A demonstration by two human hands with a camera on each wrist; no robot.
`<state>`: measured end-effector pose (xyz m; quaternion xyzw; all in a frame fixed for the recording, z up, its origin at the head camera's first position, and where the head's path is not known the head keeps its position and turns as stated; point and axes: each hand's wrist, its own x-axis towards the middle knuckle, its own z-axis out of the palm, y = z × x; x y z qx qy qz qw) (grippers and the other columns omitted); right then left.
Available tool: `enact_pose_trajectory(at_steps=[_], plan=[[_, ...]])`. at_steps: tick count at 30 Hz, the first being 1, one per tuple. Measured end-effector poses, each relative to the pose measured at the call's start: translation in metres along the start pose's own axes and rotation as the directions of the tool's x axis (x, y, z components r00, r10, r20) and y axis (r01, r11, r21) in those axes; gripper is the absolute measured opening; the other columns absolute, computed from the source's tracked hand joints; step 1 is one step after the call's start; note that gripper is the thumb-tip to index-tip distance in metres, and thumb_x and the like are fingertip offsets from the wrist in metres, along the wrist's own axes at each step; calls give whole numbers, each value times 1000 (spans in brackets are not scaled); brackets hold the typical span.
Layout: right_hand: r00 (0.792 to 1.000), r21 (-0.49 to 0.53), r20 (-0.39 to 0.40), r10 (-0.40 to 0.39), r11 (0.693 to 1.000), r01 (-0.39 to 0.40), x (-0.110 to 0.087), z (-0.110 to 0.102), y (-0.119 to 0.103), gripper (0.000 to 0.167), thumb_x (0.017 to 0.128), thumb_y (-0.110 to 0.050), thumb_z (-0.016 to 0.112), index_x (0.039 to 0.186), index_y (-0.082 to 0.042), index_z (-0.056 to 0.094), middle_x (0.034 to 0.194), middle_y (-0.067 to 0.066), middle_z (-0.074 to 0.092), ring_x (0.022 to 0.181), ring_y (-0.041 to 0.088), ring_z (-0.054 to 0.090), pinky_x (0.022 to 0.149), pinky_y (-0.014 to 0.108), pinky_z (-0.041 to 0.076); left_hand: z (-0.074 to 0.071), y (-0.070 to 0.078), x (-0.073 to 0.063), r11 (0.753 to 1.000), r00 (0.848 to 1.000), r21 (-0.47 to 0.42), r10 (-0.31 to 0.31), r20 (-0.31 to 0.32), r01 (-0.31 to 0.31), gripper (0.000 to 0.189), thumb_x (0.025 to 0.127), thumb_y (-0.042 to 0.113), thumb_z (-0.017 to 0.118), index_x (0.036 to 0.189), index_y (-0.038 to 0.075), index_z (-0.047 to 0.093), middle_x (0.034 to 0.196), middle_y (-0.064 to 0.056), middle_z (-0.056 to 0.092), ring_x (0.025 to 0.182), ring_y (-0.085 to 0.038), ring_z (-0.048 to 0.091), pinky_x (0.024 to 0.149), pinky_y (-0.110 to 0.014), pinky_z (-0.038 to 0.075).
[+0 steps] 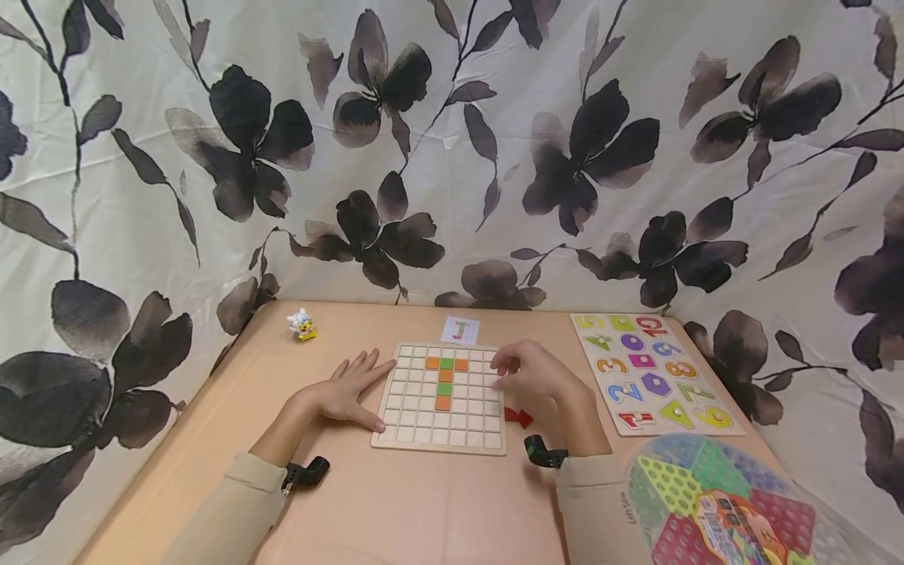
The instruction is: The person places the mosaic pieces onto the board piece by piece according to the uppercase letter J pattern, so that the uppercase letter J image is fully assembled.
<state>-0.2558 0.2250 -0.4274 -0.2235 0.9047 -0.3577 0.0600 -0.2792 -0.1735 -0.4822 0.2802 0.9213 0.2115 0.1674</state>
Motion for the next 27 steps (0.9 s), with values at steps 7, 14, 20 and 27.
enact_pose_trajectory(at_steps=[7,14,20,27], plan=[[998,-18,55,0,1000,1,-6,-5,13,17,85,-6,84,99,-1,75,85,2,69,80,19,59,71,24,52,2,-2,1,1000,1000,-6,2,-1,-2,124,72,68,85,168,24,20,175,-21,-5,162,-41,-9,128,-64,-6],[977,-14,171,124,992,-124,-13,-7,25,21,81,-7,87,98,-6,76,88,6,71,84,21,59,77,32,53,2,-2,1,1000,1000,-6,2,-3,-2,125,72,68,85,168,24,20,175,-21,-5,162,-41,-9,128,-65,-6],[941,27,277,196,977,-211,-17,-7,30,25,79,-6,89,99,-4,76,90,13,70,83,22,58,77,34,48,2,-2,1,1000,1000,0,2,-4,-2,125,71,69,85,168,25,19,175,-21,-5,162,-41,-9,128,-65,-6],[920,49,311,240,962,-268,-19,-7,37,28,76,-7,91,99,-5,74,81,8,62,79,21,55,70,31,43,1,-1,1,1000,1000,-3,0,-4,0,125,71,68,85,168,25,19,175,-21,-5,162,-41,-9,127,-65,-6]])
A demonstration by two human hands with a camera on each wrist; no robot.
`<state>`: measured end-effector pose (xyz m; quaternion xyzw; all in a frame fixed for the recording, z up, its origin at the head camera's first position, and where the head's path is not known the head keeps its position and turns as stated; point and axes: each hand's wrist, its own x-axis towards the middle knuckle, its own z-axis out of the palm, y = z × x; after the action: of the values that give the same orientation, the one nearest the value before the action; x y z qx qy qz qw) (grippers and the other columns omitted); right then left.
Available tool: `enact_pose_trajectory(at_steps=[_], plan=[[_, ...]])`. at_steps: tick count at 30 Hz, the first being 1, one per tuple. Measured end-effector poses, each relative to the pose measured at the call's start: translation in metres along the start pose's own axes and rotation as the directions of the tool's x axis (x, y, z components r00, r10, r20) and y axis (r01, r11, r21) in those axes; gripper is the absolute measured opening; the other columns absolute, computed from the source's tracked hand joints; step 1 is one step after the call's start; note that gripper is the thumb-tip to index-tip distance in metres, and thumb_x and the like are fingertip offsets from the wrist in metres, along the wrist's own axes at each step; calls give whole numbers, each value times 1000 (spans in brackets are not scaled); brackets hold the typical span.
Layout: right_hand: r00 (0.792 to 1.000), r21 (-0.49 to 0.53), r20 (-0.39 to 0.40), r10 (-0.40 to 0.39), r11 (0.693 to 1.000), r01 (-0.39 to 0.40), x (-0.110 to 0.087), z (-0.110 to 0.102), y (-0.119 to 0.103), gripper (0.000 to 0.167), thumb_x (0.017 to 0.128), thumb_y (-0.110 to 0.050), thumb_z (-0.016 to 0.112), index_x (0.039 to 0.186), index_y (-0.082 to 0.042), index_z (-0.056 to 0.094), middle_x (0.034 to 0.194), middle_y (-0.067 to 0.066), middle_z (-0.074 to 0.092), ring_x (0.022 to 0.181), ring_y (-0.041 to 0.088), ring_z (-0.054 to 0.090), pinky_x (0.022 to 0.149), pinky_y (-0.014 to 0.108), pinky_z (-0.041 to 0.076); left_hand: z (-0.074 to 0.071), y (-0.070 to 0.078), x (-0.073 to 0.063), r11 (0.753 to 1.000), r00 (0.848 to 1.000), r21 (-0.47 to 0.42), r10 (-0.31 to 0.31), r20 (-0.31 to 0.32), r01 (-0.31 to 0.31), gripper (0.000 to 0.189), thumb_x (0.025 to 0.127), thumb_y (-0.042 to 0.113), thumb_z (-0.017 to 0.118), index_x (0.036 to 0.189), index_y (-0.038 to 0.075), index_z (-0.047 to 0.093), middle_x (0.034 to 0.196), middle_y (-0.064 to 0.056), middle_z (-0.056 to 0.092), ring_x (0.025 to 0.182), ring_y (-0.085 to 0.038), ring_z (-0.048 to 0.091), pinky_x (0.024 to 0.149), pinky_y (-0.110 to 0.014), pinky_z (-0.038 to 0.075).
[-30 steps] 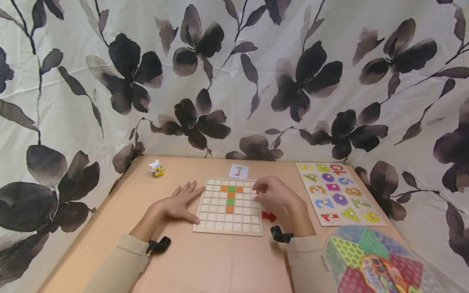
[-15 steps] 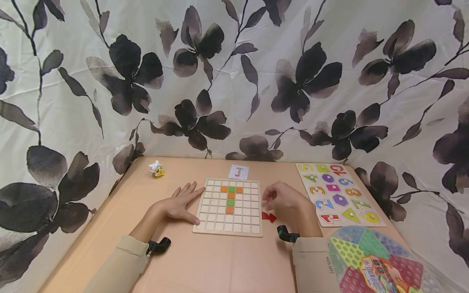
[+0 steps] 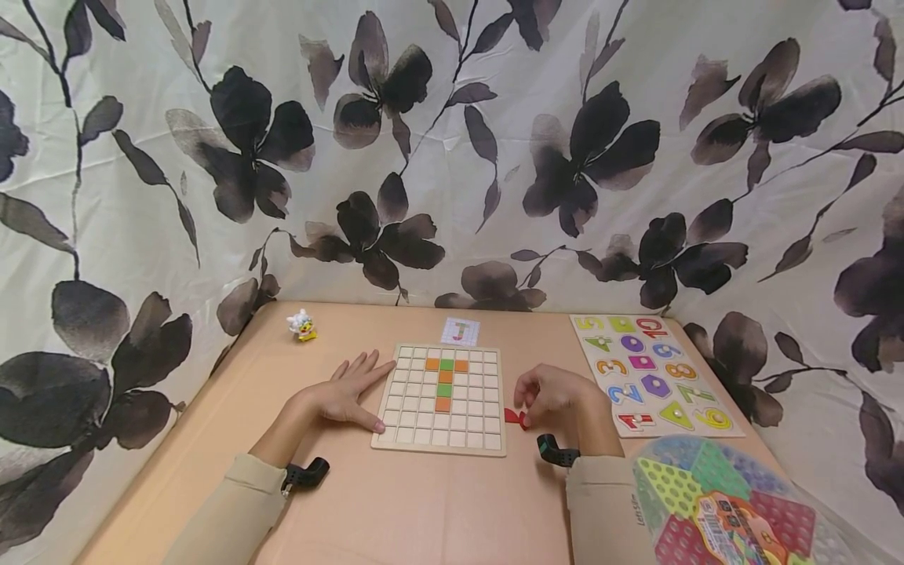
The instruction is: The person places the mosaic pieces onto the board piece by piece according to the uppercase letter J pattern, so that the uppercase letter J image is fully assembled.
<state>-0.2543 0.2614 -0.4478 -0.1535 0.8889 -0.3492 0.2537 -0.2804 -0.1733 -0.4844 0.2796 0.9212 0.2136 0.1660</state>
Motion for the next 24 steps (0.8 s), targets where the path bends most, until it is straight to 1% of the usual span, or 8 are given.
enact_pose_trajectory(at_steps=[3,8,12,18,24], plan=[[1000,3,11,11,1000,-11,1,1,1,30,75,-7,92,98,-5,74,78,4,59,77,20,55,68,29,42,0,0,0,1000,1000,3,0,1,0,125,71,69,85,168,24,19,175,-21,-5,162,-41,-9,127,-65,-6],[999,-1,35,5,1000,-5,3,2,3,33,73,-7,93,96,-2,71,76,4,58,74,19,53,64,27,41,0,0,0,1000,1000,10,1,-1,-1,125,72,69,84,168,24,19,175,-22,-5,162,-41,-9,127,-65,-5],[999,-18,45,3,1000,-2,5,3,4,31,73,-6,93,94,-2,71,74,3,58,72,18,52,61,25,39,0,0,1,1000,1000,14,0,-2,0,125,72,69,84,168,25,19,175,-21,-5,162,-40,-9,128,-65,-6],[999,-26,39,16,1000,-15,6,3,2,29,73,-5,93,91,-3,71,73,2,58,71,18,53,61,26,39,-1,0,1,1000,1000,12,0,1,0,125,72,70,84,168,25,19,175,-21,-5,162,-40,-9,128,-64,-6],[999,-48,53,-12,999,15,7,3,0,28,73,-3,91,91,0,69,73,2,58,71,17,52,63,25,39,-1,0,1,1000,1000,8,-1,-1,1,125,71,70,84,168,25,19,175,-21,-5,162,-40,-10,128,-64,-6]])
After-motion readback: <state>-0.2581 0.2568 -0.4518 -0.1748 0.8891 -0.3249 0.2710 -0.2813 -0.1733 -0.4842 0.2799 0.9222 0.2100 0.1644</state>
